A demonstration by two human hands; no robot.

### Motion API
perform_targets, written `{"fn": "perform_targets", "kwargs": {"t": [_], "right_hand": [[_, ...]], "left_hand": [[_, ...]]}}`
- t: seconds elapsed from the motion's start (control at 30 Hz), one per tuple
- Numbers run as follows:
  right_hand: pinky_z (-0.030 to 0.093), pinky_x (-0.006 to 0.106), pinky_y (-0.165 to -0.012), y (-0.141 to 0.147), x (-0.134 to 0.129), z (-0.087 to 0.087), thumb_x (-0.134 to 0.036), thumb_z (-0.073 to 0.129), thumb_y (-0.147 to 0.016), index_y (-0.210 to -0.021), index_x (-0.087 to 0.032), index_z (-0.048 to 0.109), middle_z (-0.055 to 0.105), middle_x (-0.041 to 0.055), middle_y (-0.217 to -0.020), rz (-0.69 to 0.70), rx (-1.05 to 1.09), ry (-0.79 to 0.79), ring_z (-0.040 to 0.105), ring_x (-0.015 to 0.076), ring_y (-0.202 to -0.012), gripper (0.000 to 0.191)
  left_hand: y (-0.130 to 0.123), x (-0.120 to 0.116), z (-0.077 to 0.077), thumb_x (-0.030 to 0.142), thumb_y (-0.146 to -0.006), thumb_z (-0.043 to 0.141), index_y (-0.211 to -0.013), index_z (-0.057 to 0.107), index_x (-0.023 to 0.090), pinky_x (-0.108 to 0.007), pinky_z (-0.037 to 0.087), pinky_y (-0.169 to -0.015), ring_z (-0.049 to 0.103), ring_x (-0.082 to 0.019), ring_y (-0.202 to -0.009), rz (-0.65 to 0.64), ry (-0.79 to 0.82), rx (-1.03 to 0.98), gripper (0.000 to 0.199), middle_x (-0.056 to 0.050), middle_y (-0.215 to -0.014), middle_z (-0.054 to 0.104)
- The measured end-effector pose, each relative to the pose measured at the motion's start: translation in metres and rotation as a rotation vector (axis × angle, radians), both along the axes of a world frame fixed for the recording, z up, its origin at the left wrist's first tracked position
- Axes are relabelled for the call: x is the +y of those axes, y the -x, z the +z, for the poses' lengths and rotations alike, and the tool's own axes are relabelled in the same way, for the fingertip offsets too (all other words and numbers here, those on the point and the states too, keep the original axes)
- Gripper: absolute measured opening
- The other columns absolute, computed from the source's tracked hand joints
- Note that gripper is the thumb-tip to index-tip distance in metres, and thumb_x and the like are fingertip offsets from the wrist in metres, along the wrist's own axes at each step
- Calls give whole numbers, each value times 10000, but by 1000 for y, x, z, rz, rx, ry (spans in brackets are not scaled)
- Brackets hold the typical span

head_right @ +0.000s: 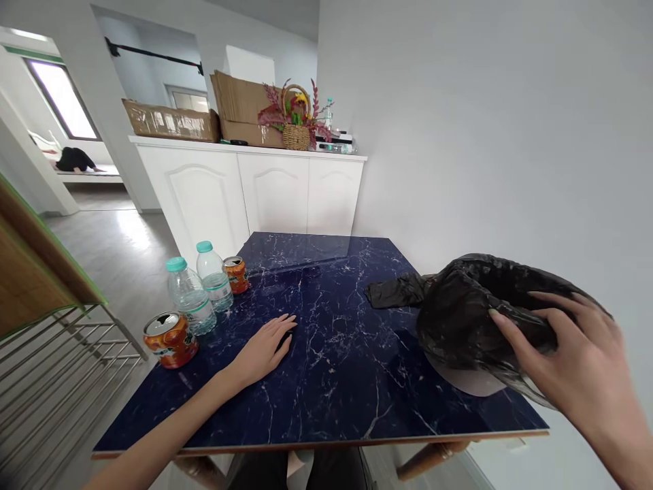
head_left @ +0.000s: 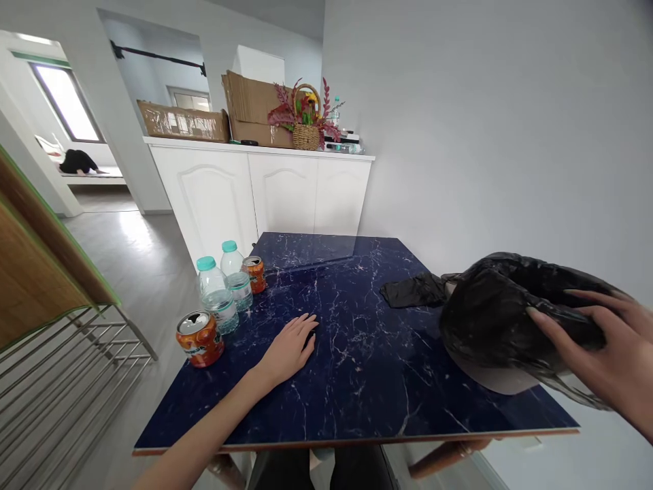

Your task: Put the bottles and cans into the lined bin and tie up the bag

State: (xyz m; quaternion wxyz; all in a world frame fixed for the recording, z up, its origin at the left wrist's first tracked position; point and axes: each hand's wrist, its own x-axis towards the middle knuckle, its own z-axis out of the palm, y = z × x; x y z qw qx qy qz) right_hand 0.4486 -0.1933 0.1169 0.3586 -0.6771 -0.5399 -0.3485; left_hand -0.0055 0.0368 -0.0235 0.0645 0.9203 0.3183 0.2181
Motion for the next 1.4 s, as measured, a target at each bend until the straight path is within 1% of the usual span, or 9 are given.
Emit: {"fn": "perform_targets", "kwargs": {"t": [0.3, 0.5, 0.6, 0.67, 0.8, 0.93, 1.07, 1.2, 1.4], "right_hand": [[539, 639, -1056, 77, 30, 19, -715, 584, -984, -816, -288, 589, 747, 150, -1192, 285, 108, 9, 661, 414, -1271, 459], [496, 647, -1153, 132, 72, 16, -651, 624, -1008, -856, -273, 607, 666, 110, -1412, 557, 200, 69, 526, 383, -1475, 408], [400, 688, -1245, 147, 76, 10, -645, 628, -1011, -1222, -273, 659, 387, 106, -1714, 575, 269, 112, 274, 414, -1638, 429], [326, 698, -1290, 148, 72, -2, -641, 673, -987, -1561, -270, 464, 142, 110, -1813, 586, 316, 86, 159, 427, -1669, 715], [298, 689, -1308, 135, 58, -50, -592, 722, -971, -1732, -281, 127, 57, 116, -1830, 665, 415, 41, 121, 411, -1678, 1015], [348, 668, -1293, 116, 50, -122, -553, 742, -964, -1738, -307, 94, 217, 142, -1799, 663, 613, 125, 298, 407, -1633, 1040], [481, 647, -1200, 101, 53, -174, -572, 692, -990, -1702, -281, 127, 343, 215, -1715, 671, 811, 197, 440, 409, -1559, 955], [539, 636, -1133, 93, 57, -185, -622, 644, -1004, -1624, -241, 218, 560, 244, -1514, 647, 933, 239, 629, 384, -1387, 843], [573, 598, -1102, 93, 57, -182, -645, 615, -1008, -1503, -257, 328, 630, 220, -1439, 621, 947, 243, 664, 367, -1340, 691]], "left_hand": [[17, -39, 11, 290, -1111, 447, -1478, 577, 220, -554, 405, -1304, 483, -285, -1558, 23, -4, 40, 396, -114, -1626, 576], [42, -95, 45, 313, -1086, 501, -1453, 599, 336, -526, 476, -1276, 553, -256, -1507, -29, 15, 87, 381, -5, -1559, 648], [51, -113, 74, 339, -1078, 493, -1349, 647, 423, -466, 577, -1182, 653, -242, -1391, 22, -52, 7, 323, 38, -1398, 749], [58, -114, 98, 351, -1075, 499, -1267, 660, 436, -470, 599, -1126, 696, -248, -1304, 112, -144, -68, 265, 35, -1300, 782], [74, -83, 153, 406, -1072, 465, -1162, 651, 313, -488, 560, -1099, 693, -277, -1230, 462, -374, -140, 227, -46, -1220, 767], [82, -17, 204, 441, -1046, 465, -1292, 629, 181, -564, 439, -1166, 568, -370, -1357, 682, -400, -71, 394, -175, -1393, 680], [75, 44, 233, 502, -982, 563, -1327, 647, 128, -642, 349, -1171, 551, -464, -1374, 813, -289, 100, 516, -237, -1311, 730], [65, 67, 242, 545, -967, 595, -1208, 722, 147, -623, 361, -1144, 691, -441, -1195, 859, -166, 255, 483, -194, -1043, 814], [44, 42, 242, 596, -1044, 495, -1278, 725, 181, -481, 546, -874, 753, -408, -1047, 845, -163, 308, 529, -187, -1101, 816]]}}
